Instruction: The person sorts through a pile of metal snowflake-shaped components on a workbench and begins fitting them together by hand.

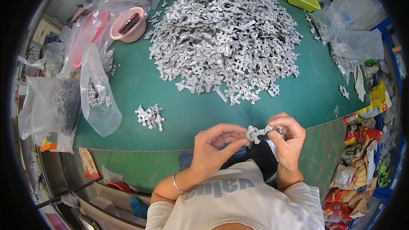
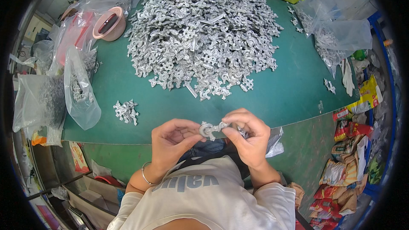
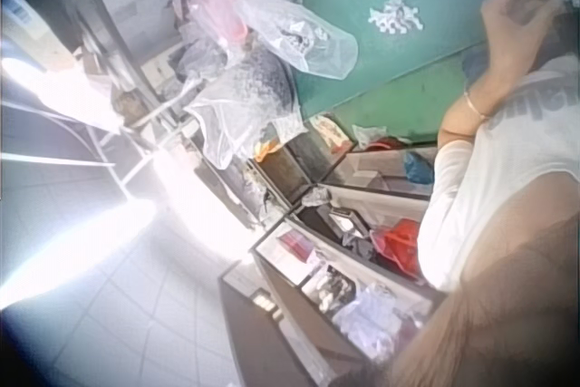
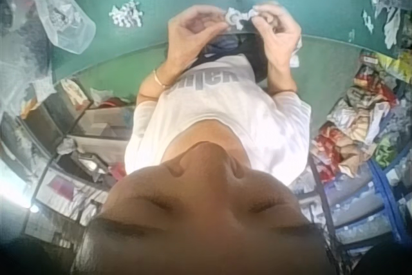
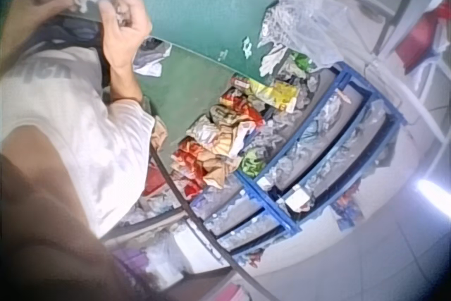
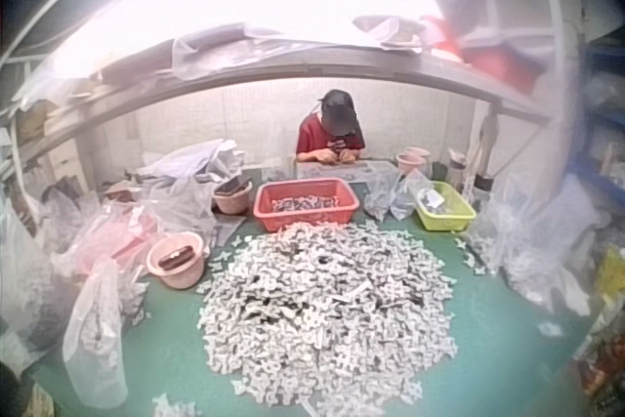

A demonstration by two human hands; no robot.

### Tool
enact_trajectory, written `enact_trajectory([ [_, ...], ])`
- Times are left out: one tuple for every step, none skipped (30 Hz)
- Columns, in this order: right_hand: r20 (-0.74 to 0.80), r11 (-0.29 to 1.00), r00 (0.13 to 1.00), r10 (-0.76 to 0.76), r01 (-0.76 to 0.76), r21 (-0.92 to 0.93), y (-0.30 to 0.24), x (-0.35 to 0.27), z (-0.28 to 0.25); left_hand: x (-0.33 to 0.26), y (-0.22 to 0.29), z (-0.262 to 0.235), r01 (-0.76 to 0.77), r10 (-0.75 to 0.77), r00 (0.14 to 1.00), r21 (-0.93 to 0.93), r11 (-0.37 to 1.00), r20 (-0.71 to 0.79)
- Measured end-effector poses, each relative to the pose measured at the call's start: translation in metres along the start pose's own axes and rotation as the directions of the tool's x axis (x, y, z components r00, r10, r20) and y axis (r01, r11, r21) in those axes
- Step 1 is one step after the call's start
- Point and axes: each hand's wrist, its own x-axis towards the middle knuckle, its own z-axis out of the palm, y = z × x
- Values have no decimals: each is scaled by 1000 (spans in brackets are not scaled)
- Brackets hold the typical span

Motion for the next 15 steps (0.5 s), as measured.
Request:
enact_trajectory([
  [2, 1000, 1000, -11, 11, -7, -1, 0, 1, 0, 0, 0, -6, 6, 1000, 4, 1000, -3],
  [4, 1000, 1000, -23, 23, -14, -2, 0, 1, 0, -1, 0, -12, 12, 1000, 8, 1000, -5],
  [-1, 999, 999, -34, 34, -17, -1, 0, 1, 0, 0, 0, -2, 2, 1000, 9, 1000, -2],
  [-5, 999, 999, -47, 46, -22, 0, 0, 1, 1, 2, 1, 8, -8, 1000, 9, 1000, 2],
  [-9, 998, 998, -59, 58, -26, 0, -1, 0, 1, 4, 2, 18, -18, 1000, 10, 1000, 6],
  [-13, 997, 997, -70, 69, -32, 0, -1, 0, 1, 4, 2, 10, -10, 1000, 9, 1000, 14],
  [-13, 996, 996, -83, 82, -44, -2, -2, -2, 2, 4, 3, -2, 2, 1000, 2, 1000, 23],
  [-14, 994, 995, -96, 95, -56, -3, -2, -3, 3, 4, 5, -13, 13, 999, -5, 1000, 32],
  [-22, 991, 993, -120, 119, -53, -3, -3, -4, 3, 5, 5, 6, -5, 999, -25, 1000, 37],
  [-25, 987, 989, -148, 146, -62, -3, -4, -5, 4, 5, 6, 18, -15, 999, -58, 998, 47],
  [-27, 982, 984, -176, 173, -71, -4, -4, -6, 5, 5, 7, 31, -26, 998, -90, 995, 57],
  [-73, 986, 984, -161, 156, -63, -8, -6, -5, 7, 6, 9, 44, -36, 997, -109, 993, 75],
  [-80, 981, 979, -187, 182, -65, -9, -8, -5, 9, 7, 10, 56, -45, 995, -127, 990, 92],
  [-88, 976, 973, -212, 207, -67, -8, -10, -6, 11, 8, 12, 69, -54, 992, -143, 987, 110],
  [-94, 971, 967, -237, 231, -68, -7, -11, -8, 14, 8, 13, 70, -52, 991, -147, 987, 126],
])
